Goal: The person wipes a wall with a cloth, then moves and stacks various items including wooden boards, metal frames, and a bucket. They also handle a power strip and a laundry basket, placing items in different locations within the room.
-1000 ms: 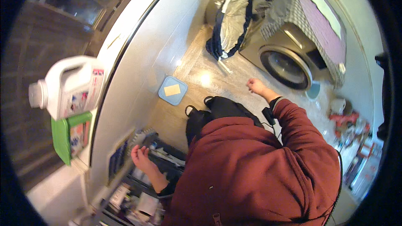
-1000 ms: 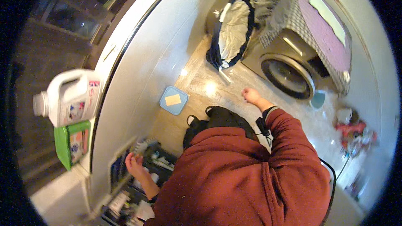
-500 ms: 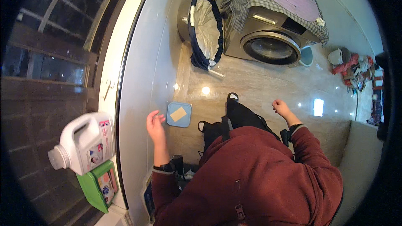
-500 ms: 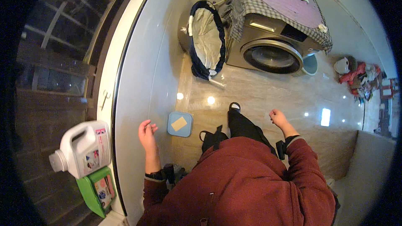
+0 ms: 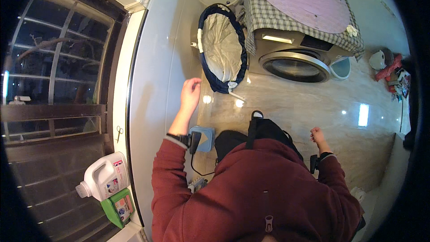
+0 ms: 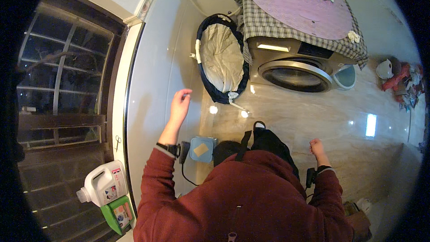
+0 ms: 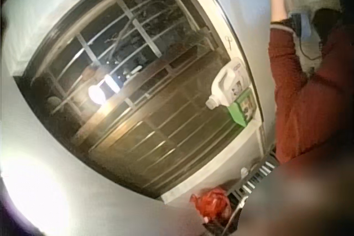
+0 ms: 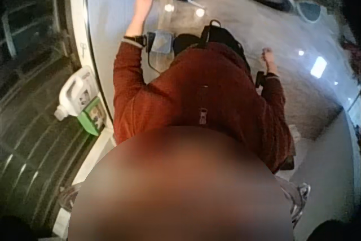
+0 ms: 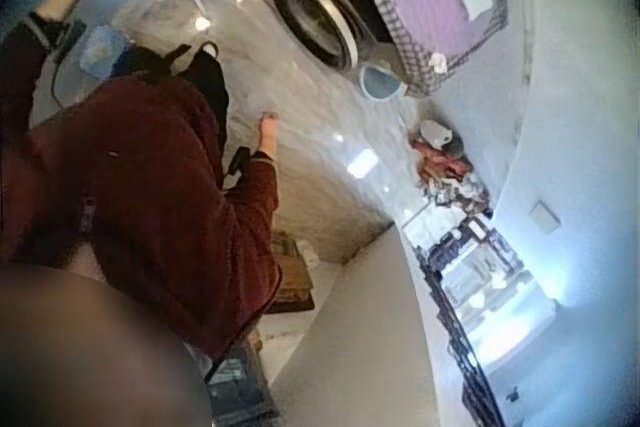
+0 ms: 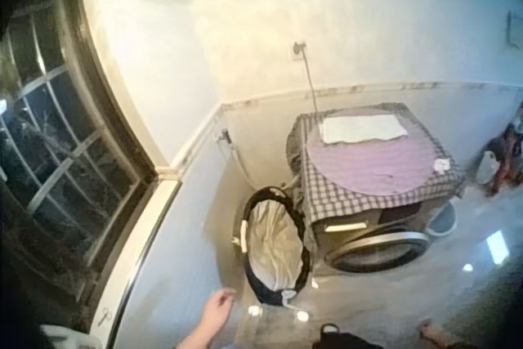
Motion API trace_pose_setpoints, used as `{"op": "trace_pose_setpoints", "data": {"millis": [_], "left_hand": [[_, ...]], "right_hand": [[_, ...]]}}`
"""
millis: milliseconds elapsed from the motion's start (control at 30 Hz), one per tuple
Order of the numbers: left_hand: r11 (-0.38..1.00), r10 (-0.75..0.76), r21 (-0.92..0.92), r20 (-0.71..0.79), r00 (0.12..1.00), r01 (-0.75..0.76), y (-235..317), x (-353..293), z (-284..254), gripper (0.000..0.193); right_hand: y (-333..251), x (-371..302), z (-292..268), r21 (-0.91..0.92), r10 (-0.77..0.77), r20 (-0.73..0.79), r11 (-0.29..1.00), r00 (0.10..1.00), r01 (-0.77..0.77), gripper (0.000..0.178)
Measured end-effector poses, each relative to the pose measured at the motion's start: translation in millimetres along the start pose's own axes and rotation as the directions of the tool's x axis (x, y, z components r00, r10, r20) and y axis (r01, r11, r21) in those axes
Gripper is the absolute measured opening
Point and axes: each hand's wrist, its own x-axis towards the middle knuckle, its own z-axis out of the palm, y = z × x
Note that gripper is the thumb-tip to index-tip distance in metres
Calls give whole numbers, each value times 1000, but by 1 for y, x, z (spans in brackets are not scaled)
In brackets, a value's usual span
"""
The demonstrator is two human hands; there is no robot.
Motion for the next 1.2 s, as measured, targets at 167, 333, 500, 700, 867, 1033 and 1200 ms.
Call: {"op": "trace_pose_setpoints", "data": {"millis": [167,333,500,700,867,1033,1200], "left_hand": [[987,-39,161,156,987,14,-1,74,31,19],[673,-4,665,441,898,-324,-26,150,49,26],[348,-112,722,665,739,-598,-82,250,73,24],[-62,-42,504,861,507,-862,-183,340,116,29],[-270,-9,304,948,318,-914,-225,375,141,27],[-207,-30,221,972,232,-953,-220,387,149,22],[-171,122,184,979,165,-968,-190,373,161,16]], "right_hand": [[-30,14,-1,22,74,-32,997,997,-73,14],[-49,-8,20,101,119,-64,989,991,-112,15],[-30,-75,49,301,261,-156,931,953,-206,15],[-2,-166,105,94,452,-205,892,868,-443,12],[-33,-202,140,121,467,-311,883,828,-453,9],[-59,-209,161,470,566,-263,783,781,-408,9],[-64,-210,181,400,537,-216,810,815,-428,7]]}}
